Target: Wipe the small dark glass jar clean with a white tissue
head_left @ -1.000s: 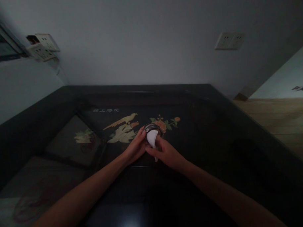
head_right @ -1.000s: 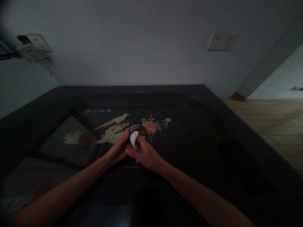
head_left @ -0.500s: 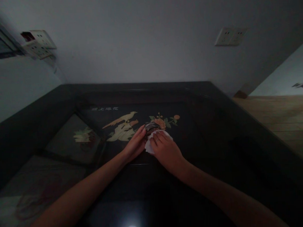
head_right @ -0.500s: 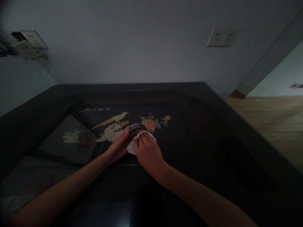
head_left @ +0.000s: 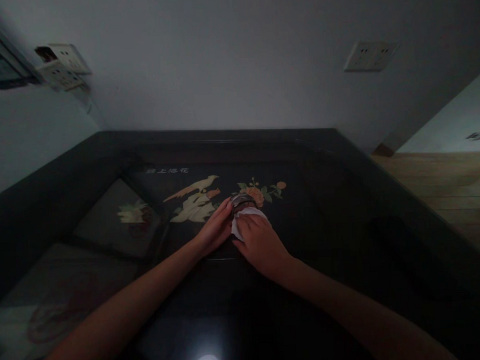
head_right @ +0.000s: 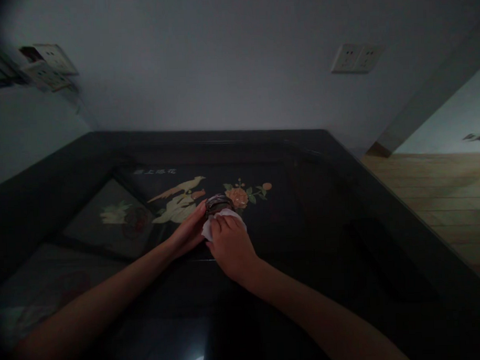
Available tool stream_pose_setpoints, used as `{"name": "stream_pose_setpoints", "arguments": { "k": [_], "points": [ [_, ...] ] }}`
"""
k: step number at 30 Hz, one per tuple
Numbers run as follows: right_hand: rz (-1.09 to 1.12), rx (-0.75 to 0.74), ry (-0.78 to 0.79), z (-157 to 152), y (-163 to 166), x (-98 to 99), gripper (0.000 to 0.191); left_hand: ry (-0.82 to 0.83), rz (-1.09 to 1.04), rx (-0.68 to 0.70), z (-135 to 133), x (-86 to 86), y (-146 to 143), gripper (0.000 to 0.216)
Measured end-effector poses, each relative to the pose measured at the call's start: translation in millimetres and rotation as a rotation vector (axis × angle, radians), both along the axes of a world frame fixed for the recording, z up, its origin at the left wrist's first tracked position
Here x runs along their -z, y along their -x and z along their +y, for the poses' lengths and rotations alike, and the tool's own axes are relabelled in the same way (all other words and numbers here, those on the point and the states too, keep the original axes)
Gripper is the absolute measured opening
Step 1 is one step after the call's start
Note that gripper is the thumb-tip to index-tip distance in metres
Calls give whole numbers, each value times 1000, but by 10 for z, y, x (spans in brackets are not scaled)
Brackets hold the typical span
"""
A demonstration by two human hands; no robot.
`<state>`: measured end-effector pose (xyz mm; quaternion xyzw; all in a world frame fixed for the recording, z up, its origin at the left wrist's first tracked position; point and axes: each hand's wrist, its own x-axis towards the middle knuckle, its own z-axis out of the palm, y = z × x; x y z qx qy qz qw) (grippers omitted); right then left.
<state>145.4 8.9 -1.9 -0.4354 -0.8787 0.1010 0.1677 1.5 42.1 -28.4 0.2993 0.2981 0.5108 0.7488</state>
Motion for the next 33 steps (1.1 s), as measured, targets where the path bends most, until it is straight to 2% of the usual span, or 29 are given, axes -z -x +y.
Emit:
{"name": "stream_pose_setpoints", "arguments": {
  "k": [6, 9, 11, 13, 15, 19, 22, 27, 33],
  "points": [
    [771, -43, 529, 64, 3, 1, 45, -4, 13, -35, 4, 14, -6, 35],
    [958, -51, 626, 92, 7, 20, 46, -21, 15, -43, 9, 13, -18, 35],
    [865, -44, 608, 98, -9, 5, 43, -15, 25, -38, 8, 10, -15, 37],
    [648, -20, 536, 94, -36, -25, 38, -6, 34, -20, 4, 7, -7, 40],
    [407, -15, 396, 87, -60, -54, 37, 0, 32, -10, 1, 6, 2, 42],
    [-4, -76, 34, 61, -57, -42, 50, 6, 11, -17, 10, 18, -1, 40],
    [-250, -11, -170, 32, -29, 37, 53, -20, -9, -13, 29, 47, -13, 39],
    [-379, 115, -324, -1, -15, 163, 46, -26, -4, 20, 36, 85, -13, 39],
    [-354, 137, -314, -1, 6, 178, 46, -16, 10, 14, 28, 76, -14, 41]
  ]
}}
